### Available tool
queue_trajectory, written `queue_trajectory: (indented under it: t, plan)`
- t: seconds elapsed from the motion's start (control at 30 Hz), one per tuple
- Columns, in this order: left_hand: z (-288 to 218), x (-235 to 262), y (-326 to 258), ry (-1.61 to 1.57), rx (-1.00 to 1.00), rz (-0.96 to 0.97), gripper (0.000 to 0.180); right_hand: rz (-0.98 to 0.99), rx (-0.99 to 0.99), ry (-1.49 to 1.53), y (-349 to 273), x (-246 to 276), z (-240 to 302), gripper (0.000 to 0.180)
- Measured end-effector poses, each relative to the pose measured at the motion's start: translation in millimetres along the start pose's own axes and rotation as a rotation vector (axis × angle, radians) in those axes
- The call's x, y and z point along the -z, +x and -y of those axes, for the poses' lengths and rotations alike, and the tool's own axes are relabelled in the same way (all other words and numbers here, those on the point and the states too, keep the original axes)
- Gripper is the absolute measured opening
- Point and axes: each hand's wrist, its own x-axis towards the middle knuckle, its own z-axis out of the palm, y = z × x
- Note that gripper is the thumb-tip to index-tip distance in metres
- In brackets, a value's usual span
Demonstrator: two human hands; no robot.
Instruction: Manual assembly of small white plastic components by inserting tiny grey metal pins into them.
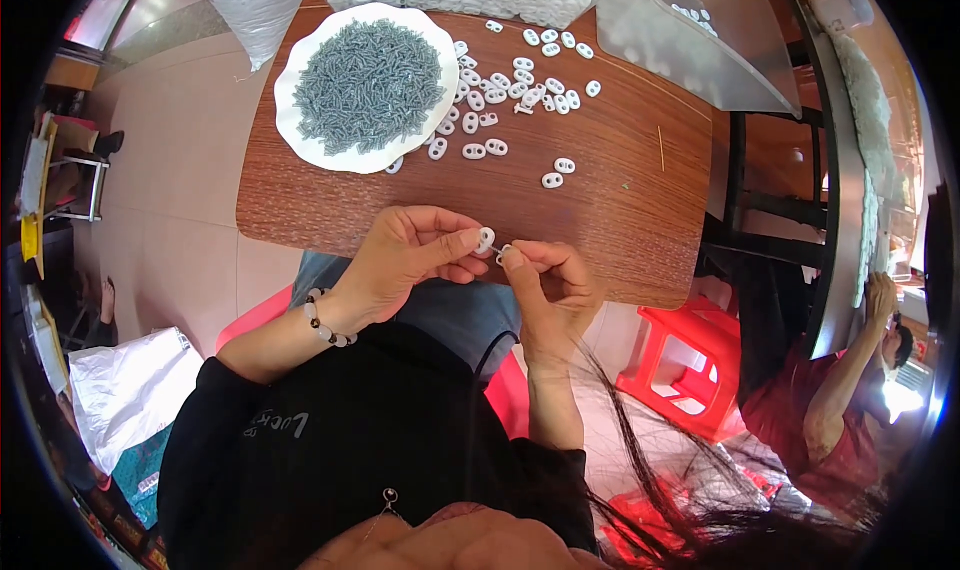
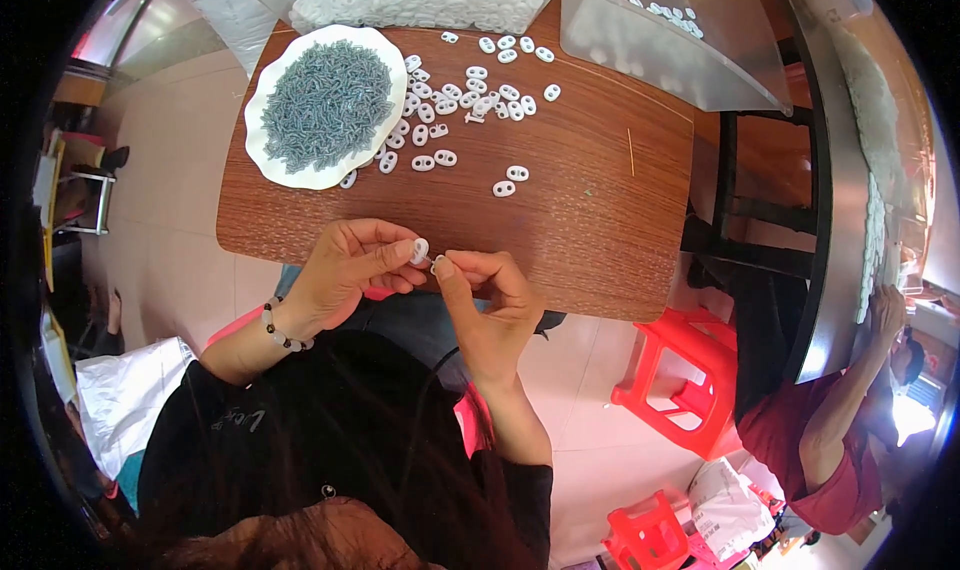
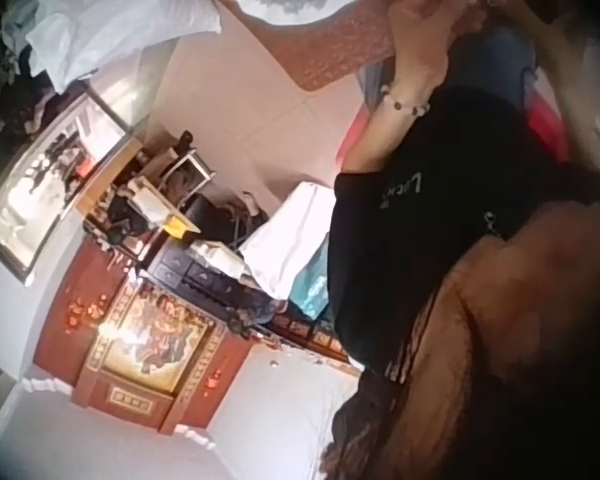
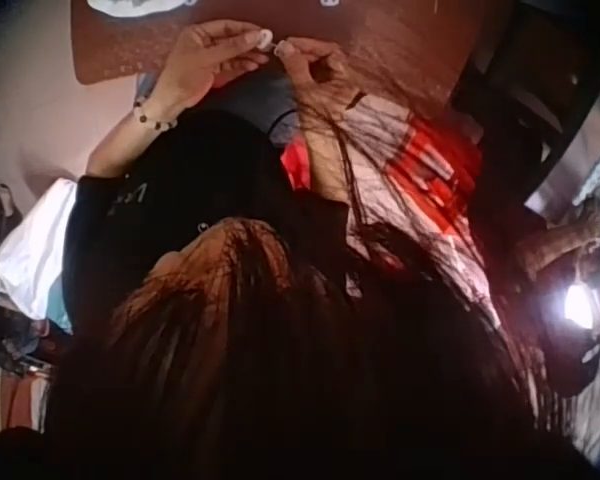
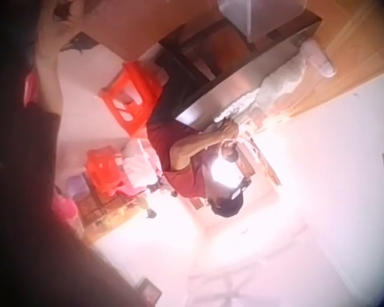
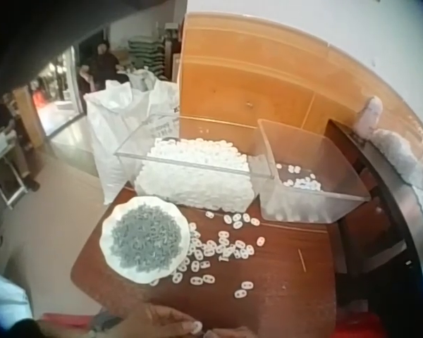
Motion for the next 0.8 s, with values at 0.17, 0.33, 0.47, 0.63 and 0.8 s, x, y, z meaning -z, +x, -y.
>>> queue_trajectory:
  t: [0.17, 0.33, 0.47, 0.63, 0.8]
  plan:
    - [2.1, -1.5, -1.6, 0.065, -0.065, 0.002, 0.024, 0.005, 0.029, -0.092, -1.8, -3.5, 0.6, 0.01]
    - [0.6, -0.4, -4.3, 0.06, -0.086, 0.016, 0.025, 0.047, -0.013, -0.052, -2.2, -4.9, 1.0, 0.01]
    - [-5.3, 1.1, -8.2, 0.081, -0.071, 0.033, 0.023, 0.162, -0.019, 0.046, 0.1, 1.6, -6.1, 0.013]
    - [-3.2, 6.7, -9.4, 0.113, -0.083, 0.106, 0.022, 0.229, -0.073, 0.065, 1.8, 4.5, -4.3, 0.026]
    - [-7.6, 7.2, -12.1, 0.104, -0.042, 0.16, 0.021, 0.372, -0.014, 0.101, 4.6, 9.9, -8.5, 0.037]
